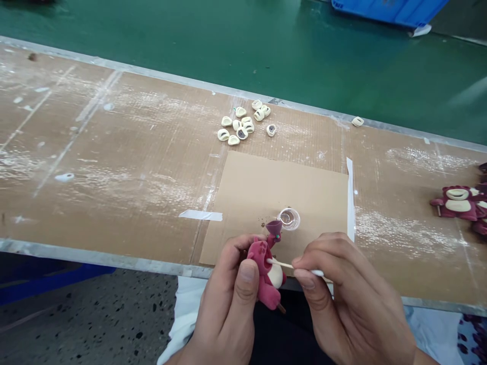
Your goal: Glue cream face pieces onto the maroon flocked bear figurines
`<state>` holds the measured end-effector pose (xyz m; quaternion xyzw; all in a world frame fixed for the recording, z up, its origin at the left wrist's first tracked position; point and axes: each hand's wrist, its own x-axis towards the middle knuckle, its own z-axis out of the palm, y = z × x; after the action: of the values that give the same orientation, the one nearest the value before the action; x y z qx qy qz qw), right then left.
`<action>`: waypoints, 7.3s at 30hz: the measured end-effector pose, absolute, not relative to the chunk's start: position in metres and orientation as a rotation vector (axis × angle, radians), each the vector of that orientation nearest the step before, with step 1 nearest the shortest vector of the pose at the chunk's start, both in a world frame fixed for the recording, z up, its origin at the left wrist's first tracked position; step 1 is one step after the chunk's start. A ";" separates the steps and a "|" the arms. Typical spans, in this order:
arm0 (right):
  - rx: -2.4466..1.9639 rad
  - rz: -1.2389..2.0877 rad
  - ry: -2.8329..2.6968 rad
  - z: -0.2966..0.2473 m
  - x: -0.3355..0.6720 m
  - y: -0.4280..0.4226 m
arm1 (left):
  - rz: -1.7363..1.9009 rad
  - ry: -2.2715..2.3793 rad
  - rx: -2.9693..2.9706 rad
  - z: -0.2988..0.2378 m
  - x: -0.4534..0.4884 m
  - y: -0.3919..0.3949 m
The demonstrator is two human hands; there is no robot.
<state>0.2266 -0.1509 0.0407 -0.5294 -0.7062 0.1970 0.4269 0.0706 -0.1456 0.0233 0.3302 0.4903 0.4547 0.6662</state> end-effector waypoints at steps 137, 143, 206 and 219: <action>-1.111 0.175 -2.353 0.081 0.232 -0.144 | 1.051 0.902 0.655 0.041 0.058 -0.156; -1.127 0.186 -2.268 0.083 0.227 -0.140 | 1.050 0.946 0.709 0.041 0.058 -0.156; -1.267 0.761 -1.956 0.087 0.230 -0.146 | 1.034 1.019 0.972 0.042 0.054 -0.156; -1.224 0.619 -1.991 0.083 0.229 -0.152 | 1.097 1.134 1.152 0.038 0.052 -0.153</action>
<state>0.2287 -0.1520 0.0825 -0.4734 -0.7701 0.2394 0.3544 0.0518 -0.1527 0.0382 0.4887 0.4810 0.4652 0.5599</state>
